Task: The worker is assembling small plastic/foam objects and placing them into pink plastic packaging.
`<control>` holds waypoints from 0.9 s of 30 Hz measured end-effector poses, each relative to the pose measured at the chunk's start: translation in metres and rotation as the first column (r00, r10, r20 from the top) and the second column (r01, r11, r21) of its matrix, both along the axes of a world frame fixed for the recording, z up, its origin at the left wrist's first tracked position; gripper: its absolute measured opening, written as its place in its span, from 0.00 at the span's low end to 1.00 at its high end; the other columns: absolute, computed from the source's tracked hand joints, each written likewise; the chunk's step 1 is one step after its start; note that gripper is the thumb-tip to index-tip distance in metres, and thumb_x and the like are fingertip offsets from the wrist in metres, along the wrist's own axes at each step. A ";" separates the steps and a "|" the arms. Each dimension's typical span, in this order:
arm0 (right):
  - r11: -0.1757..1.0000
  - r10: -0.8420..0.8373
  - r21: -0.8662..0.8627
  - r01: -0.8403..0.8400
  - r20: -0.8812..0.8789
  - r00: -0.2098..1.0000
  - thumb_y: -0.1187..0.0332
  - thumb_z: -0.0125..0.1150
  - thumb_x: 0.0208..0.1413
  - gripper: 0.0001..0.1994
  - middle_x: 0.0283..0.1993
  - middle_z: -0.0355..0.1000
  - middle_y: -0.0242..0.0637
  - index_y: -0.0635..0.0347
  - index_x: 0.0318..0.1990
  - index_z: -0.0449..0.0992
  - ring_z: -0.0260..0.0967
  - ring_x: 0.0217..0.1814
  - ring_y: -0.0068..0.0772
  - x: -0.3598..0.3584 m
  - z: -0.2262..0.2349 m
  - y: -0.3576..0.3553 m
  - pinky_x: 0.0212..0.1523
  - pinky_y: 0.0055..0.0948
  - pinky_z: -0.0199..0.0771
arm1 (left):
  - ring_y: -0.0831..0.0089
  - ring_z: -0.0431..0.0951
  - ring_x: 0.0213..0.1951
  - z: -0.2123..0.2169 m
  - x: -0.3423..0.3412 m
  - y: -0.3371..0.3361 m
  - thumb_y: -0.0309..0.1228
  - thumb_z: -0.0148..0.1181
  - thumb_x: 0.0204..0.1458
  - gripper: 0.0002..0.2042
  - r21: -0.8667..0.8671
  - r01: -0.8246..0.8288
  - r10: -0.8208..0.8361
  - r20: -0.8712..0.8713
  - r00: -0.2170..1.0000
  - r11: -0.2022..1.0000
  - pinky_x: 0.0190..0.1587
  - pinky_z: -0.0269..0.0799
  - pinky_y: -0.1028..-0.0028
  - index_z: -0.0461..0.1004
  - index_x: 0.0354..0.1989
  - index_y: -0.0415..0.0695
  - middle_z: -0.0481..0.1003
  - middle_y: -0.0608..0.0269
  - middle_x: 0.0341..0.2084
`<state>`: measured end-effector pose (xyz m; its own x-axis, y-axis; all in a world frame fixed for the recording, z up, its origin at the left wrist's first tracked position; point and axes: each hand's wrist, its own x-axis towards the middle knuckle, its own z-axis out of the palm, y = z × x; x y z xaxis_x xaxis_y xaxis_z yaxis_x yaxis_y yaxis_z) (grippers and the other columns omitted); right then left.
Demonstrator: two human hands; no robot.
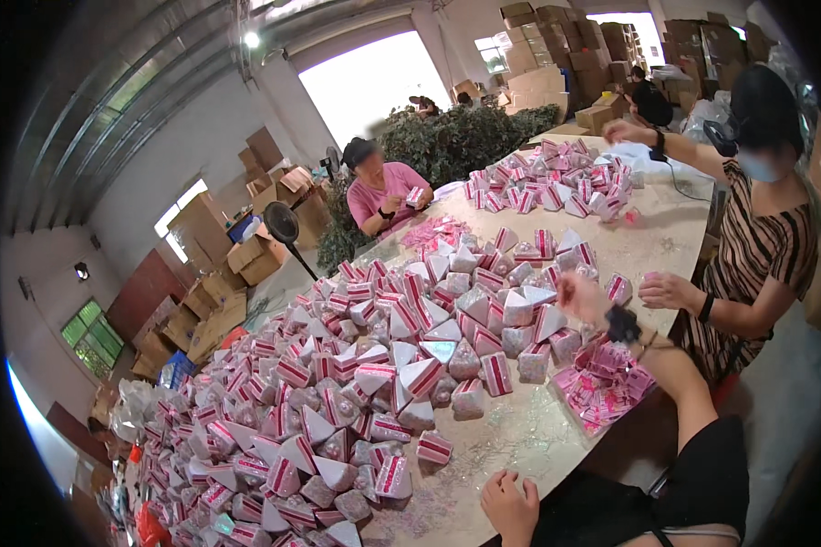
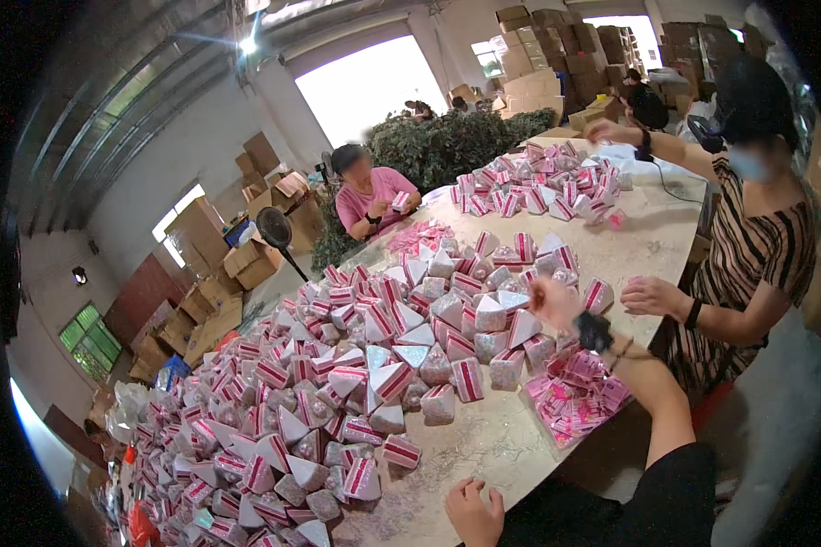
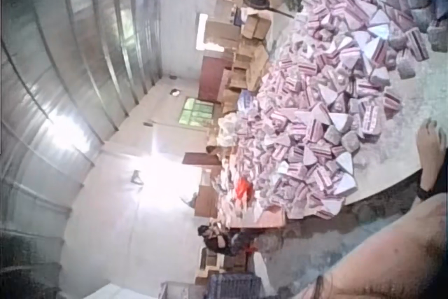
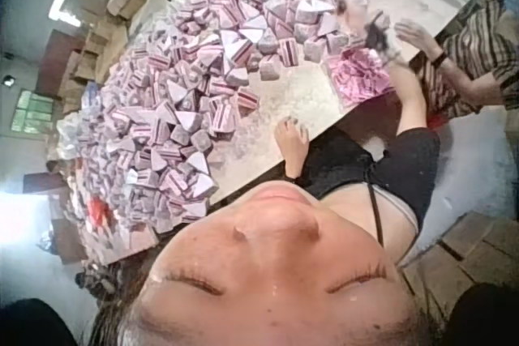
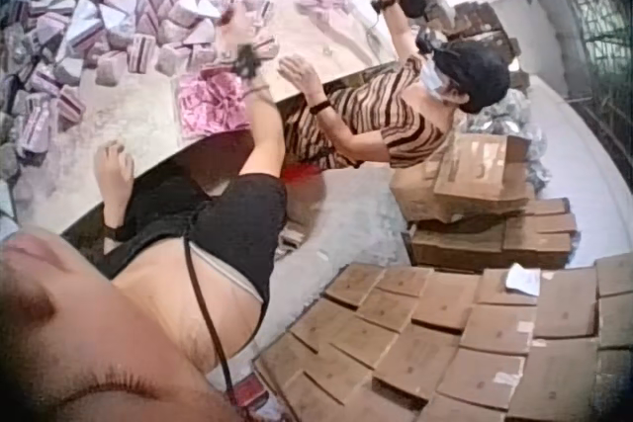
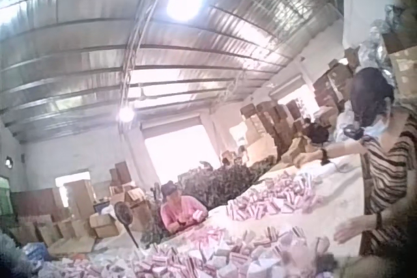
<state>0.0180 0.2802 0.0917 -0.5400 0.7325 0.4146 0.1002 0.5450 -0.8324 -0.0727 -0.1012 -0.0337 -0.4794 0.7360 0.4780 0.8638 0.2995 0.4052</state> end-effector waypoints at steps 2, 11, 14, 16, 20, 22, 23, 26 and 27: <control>0.967 0.225 -0.108 -0.230 -0.062 0.972 0.76 0.52 0.57 0.02 0.27 0.67 0.31 0.62 0.35 0.71 0.65 0.28 0.22 0.014 -0.008 -0.068 0.30 0.23 0.68 | 0.44 0.67 0.49 -0.005 0.003 0.004 0.33 0.61 0.50 0.23 -0.047 0.096 -0.095 0.036 0.995 0.994 0.54 0.62 0.54 0.66 0.53 0.34 0.70 0.43 0.47; -0.455 0.784 -0.064 -0.888 -0.502 -0.366 0.69 0.56 0.62 0.08 0.28 0.69 0.30 0.65 0.42 0.76 0.62 0.26 0.15 0.015 -0.008 -0.288 0.27 0.18 0.63 | 0.54 0.73 0.47 0.012 -0.020 -0.021 0.29 0.55 0.55 0.17 0.089 -0.007 -0.046 0.577 0.816 0.996 0.52 0.67 0.64 0.67 0.52 0.34 0.71 0.46 0.46; -0.450 0.812 -0.468 -0.760 -0.569 -0.130 0.66 0.54 0.64 0.10 0.23 0.66 0.27 0.64 0.40 0.76 0.58 0.22 0.15 0.022 -0.020 -0.316 0.24 0.18 0.59 | 0.60 0.72 0.48 0.073 -0.040 -0.033 0.29 0.55 0.56 0.19 0.242 -0.127 -0.027 0.546 0.837 0.962 0.52 0.67 0.65 0.63 0.53 0.32 0.71 0.47 0.46; -0.432 0.851 -0.679 -0.593 -0.525 -0.018 0.63 0.53 0.64 0.12 0.19 0.62 0.24 0.62 0.39 0.76 0.55 0.19 0.15 0.022 -0.040 -0.332 0.20 0.19 0.54 | 0.62 0.72 0.47 0.088 -0.056 -0.041 0.28 0.54 0.56 0.19 0.386 -0.157 -0.068 0.509 0.858 0.909 0.51 0.68 0.66 0.61 0.53 0.32 0.70 0.49 0.45; -0.205 0.950 -0.675 -0.709 -0.313 0.023 0.57 0.58 0.61 0.18 0.30 0.67 0.27 0.62 0.48 0.72 0.62 0.32 0.19 0.006 -0.114 -0.357 0.31 0.23 0.64 | 0.66 0.73 0.43 0.146 -0.038 -0.023 0.27 0.52 0.57 0.14 0.654 -0.301 -0.147 0.538 0.830 0.693 0.47 0.69 0.69 0.63 0.49 0.34 0.71 0.53 0.42; -0.165 0.930 -0.719 -0.675 -0.342 0.136 0.55 0.63 0.57 0.26 0.50 0.69 0.33 0.65 0.57 0.68 0.61 0.54 0.23 0.002 -0.126 -0.376 0.53 0.27 0.66 | 0.68 0.70 0.36 0.159 -0.038 -0.021 0.31 0.54 0.54 0.14 0.701 -0.394 -0.205 0.606 0.769 0.594 0.44 0.65 0.68 0.65 0.45 0.38 0.69 0.57 0.33; -0.116 0.923 -0.707 -0.697 -0.337 0.188 0.60 0.66 0.55 0.27 0.53 0.69 0.34 0.65 0.58 0.67 0.63 0.55 0.24 -0.003 -0.132 -0.382 0.53 0.28 0.68 | 0.68 0.70 0.36 0.161 -0.035 -0.014 0.31 0.54 0.54 0.14 0.691 -0.393 -0.210 0.616 0.759 0.606 0.44 0.65 0.68 0.65 0.45 0.38 0.69 0.57 0.33; -0.220 0.836 -0.604 -0.766 -0.521 0.171 0.64 0.70 0.51 0.29 0.53 0.70 0.37 0.64 0.58 0.66 0.65 0.54 0.25 -0.013 -0.140 -0.392 0.52 0.29 0.69 | 0.75 0.67 0.31 0.159 -0.031 -0.008 0.31 0.49 0.58 0.12 0.717 -0.299 -0.099 0.455 0.885 0.629 0.39 0.64 0.76 0.62 0.46 0.39 0.67 0.62 0.27; -0.099 0.911 -0.622 -0.777 -0.371 0.181 0.62 0.66 0.54 0.23 0.46 0.72 0.36 0.65 0.52 0.70 0.68 0.46 0.25 -0.011 -0.131 -0.383 0.45 0.29 0.72 | 0.75 0.67 0.31 0.157 -0.030 -0.009 0.31 0.49 0.58 0.12 0.708 -0.302 -0.096 0.463 0.881 0.638 0.39 0.64 0.76 0.62 0.46 0.39 0.67 0.62 0.27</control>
